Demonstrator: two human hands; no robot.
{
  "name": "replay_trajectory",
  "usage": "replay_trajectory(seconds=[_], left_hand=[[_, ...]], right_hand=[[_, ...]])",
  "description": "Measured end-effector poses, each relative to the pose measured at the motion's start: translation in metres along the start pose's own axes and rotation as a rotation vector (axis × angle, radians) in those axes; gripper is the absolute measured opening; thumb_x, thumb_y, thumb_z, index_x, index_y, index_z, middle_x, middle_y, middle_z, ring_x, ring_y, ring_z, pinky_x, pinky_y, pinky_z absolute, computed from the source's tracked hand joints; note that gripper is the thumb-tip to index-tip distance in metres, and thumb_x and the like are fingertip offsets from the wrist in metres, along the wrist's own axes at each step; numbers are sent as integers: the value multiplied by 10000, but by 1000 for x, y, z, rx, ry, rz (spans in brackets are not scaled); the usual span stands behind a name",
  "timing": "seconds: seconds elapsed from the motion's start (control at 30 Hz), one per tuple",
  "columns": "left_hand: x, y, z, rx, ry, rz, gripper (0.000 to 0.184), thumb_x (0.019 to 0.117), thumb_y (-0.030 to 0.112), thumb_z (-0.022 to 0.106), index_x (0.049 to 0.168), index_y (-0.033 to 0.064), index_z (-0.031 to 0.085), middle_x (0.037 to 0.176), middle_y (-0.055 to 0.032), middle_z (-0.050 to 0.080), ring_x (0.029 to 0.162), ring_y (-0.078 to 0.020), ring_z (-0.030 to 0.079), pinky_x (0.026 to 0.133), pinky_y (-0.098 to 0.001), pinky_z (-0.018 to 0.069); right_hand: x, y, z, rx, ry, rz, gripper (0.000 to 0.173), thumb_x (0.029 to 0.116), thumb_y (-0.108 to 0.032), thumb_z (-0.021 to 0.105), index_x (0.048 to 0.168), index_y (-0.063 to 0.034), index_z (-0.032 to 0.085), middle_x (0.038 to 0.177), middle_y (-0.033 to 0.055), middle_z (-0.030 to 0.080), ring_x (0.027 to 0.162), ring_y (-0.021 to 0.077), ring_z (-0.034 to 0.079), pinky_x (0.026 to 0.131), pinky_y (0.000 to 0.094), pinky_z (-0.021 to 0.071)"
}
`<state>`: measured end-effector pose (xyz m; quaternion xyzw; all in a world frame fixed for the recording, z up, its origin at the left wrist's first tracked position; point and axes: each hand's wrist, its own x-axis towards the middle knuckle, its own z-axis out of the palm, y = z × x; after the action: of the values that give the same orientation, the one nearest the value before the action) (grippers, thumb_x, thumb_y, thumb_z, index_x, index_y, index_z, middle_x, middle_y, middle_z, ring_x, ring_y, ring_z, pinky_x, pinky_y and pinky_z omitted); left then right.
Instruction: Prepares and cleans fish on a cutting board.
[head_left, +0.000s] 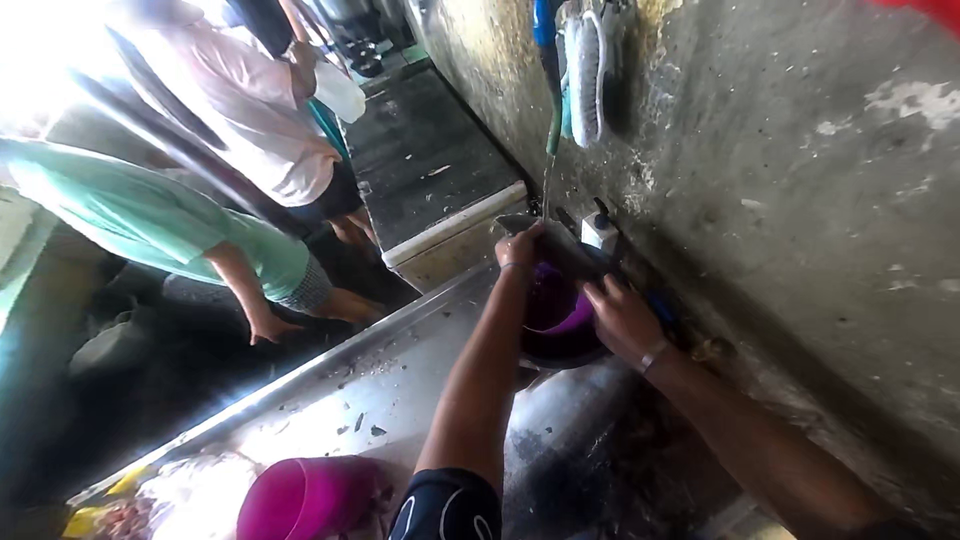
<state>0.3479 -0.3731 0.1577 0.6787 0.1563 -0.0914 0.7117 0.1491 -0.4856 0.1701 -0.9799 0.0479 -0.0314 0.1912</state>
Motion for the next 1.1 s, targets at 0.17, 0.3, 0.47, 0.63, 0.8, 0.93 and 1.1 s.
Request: replay_trajectory(seconds=[0.17,0.3,0.47,0.63,0.8,0.93,1.1], left_hand=[[6,26,-14,453,65,123,519,961,510,663,1035,-1,713,1024,-185,719,959,-307,700,853,-528,563],[-25,23,-18,513,306,463,475,1115,345,383,1241,-32,642,1235,-251,666,1207,-357,630,1057,-526,473],[-62,-1,0,304,-20,930,330,972,64,591,1282,-48,605,1334,-241,592,1283,-335,545,1098,-443,453],[-31,4,24,725,-375,974,534,1060,296,463,1566,128,445,1710,-153,200,1598,-328,95,1289,-542,50],[-4,5,40,691,-135,888,814,1056,584,330,1620,2,248,1708,-220,138,1600,-348,56,1292,-550,44],[2,5,52,616,-80,772,819,1072,534,276,1624,-50,114,1701,-271,74,1596,-374,54,1286,-548,85],[-3,-2,59,474,-89,549,605,1122,389,246,1588,13,330,1576,-215,443,1465,-315,432,1216,-484,335]], right_hand=[[-8,15,-6,121,-73,7,490,997,-147,609,1481,-183,535,1319,220,618,1075,403,683,883,573,581],[8,7,-8,432,-72,33,452,984,-117,614,1432,-75,572,1201,200,701,1077,342,698,953,563,552],[45,-2,1,904,-168,229,403,1048,-192,513,1445,-127,535,925,155,663,584,215,579,546,396,533],[50,-1,-3,1144,-178,230,339,1060,-159,519,1397,-146,554,806,85,607,521,138,521,474,301,484],[31,6,-2,1158,-204,264,456,1070,-100,505,1517,-165,436,757,70,546,502,133,506,465,289,487],[-5,26,-22,1054,-249,265,491,1048,-105,567,1518,-158,436,717,60,537,486,123,505,455,278,482],[-103,81,-67,759,-208,282,424,1048,-215,608,1456,-139,522,843,91,654,542,153,589,502,324,547]])
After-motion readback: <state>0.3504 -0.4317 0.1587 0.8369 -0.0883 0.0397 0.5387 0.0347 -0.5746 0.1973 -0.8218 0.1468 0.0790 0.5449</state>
